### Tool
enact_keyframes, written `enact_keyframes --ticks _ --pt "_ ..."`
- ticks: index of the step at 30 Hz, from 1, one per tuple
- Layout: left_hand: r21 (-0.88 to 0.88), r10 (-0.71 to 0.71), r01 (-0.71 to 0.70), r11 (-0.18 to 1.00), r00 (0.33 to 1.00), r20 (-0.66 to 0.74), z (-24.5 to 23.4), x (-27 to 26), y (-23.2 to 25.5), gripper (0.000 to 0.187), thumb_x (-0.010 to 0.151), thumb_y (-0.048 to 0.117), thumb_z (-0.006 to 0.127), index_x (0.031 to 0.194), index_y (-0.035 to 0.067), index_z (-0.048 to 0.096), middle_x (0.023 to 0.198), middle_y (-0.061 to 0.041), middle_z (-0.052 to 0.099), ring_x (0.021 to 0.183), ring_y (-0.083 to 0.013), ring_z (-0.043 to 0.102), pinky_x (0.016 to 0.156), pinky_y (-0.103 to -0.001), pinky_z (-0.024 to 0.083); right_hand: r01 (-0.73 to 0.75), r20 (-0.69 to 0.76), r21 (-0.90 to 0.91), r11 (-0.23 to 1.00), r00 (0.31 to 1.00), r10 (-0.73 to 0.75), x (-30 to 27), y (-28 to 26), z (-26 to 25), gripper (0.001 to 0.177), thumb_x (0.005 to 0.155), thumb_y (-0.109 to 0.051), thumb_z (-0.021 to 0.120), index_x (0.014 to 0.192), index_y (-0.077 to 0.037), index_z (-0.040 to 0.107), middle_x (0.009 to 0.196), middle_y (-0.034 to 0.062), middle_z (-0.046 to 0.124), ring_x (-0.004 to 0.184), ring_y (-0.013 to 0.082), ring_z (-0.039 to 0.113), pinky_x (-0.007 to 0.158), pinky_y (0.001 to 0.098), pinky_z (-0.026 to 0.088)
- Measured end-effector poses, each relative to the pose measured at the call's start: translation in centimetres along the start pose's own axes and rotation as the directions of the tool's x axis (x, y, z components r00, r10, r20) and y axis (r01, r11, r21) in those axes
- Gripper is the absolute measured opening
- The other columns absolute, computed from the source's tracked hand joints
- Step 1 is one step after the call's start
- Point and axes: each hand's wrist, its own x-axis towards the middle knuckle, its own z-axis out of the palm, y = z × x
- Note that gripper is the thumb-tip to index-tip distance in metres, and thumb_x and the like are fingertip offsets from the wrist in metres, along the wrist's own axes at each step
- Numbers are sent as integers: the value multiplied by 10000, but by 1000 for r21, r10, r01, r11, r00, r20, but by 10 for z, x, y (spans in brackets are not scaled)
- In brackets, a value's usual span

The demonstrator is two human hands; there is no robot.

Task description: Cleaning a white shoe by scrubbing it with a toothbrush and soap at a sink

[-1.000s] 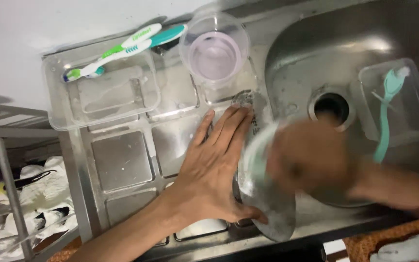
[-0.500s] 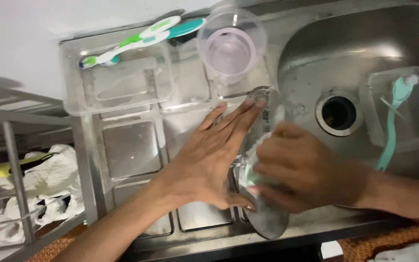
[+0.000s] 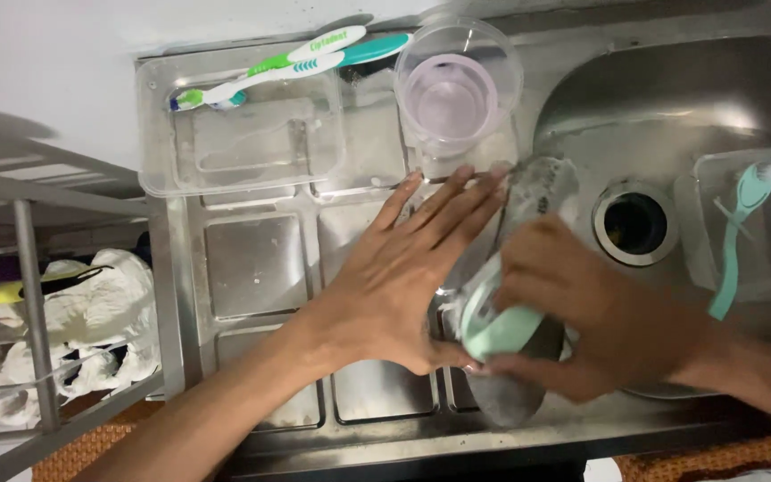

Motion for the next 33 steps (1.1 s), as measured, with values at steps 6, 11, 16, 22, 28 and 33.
enact_keyframes --ticks 6,11,16,22,28,33 --pt "-10 52 -52 999 999 11 -1 1 2 1418 582 888 758 1583 2 286 1694 -145 259 1594 -306 164 1270 -584 -62 -9 -9 8 1000 1000 10 1 4 6 339 950 -436 643 909 -108 565 835 56 466 772 221 460 870 386 350" --pt "-33 26 -26 999 1000 -2 2 2 10 1465 532 878 824 1599 50 255 1704 -161 247 1601 -354 166 1271 -614 -36 48 -42 32 998 998 -47 3 -5 13 316 976 -412 589 895 -109 548 849 67 507 790 257 491 867 423 346" --pt "-61 16 -15 998 999 30 3 6 13 1363 583 807 801 1573 11 305 1700 -169 214 1597 -338 124 1262 -604 -76 45 -31 -107 993 998 -49 -4 11 6 277 941 -429 638 875 -165 585 823 21 540 769 214 512 852 458 302" --pt "24 -21 21 999 1000 18 4 4 13 1755 355 936 938 1613 9 140 1705 -160 246 1604 -317 164 1282 -564 -24 -192 -119 -214 958 978 169 -11 41 -18 340 794 -416 828 946 -190 625 949 -2 607 868 188 559 929 416 222" --pt "22 -59 58 998 995 75 0 6 14 1870 372 1024 940 1582 -82 41 1716 -206 90 1605 -320 60 1281 -507 -80 -32 -120 -176 984 993 10 -7 18 0 317 898 -442 712 860 -145 605 770 16 509 715 205 504 857 447 281" --pt "-40 -57 59 997 997 45 -2 5 15 1838 372 972 905 1587 -88 23 1723 -212 94 1617 -343 81 1295 -530 -50 -247 -207 -268 931 959 194 -17 56 -25 360 805 -379 864 949 -145 631 974 45 594 922 241 537 985 451 247"
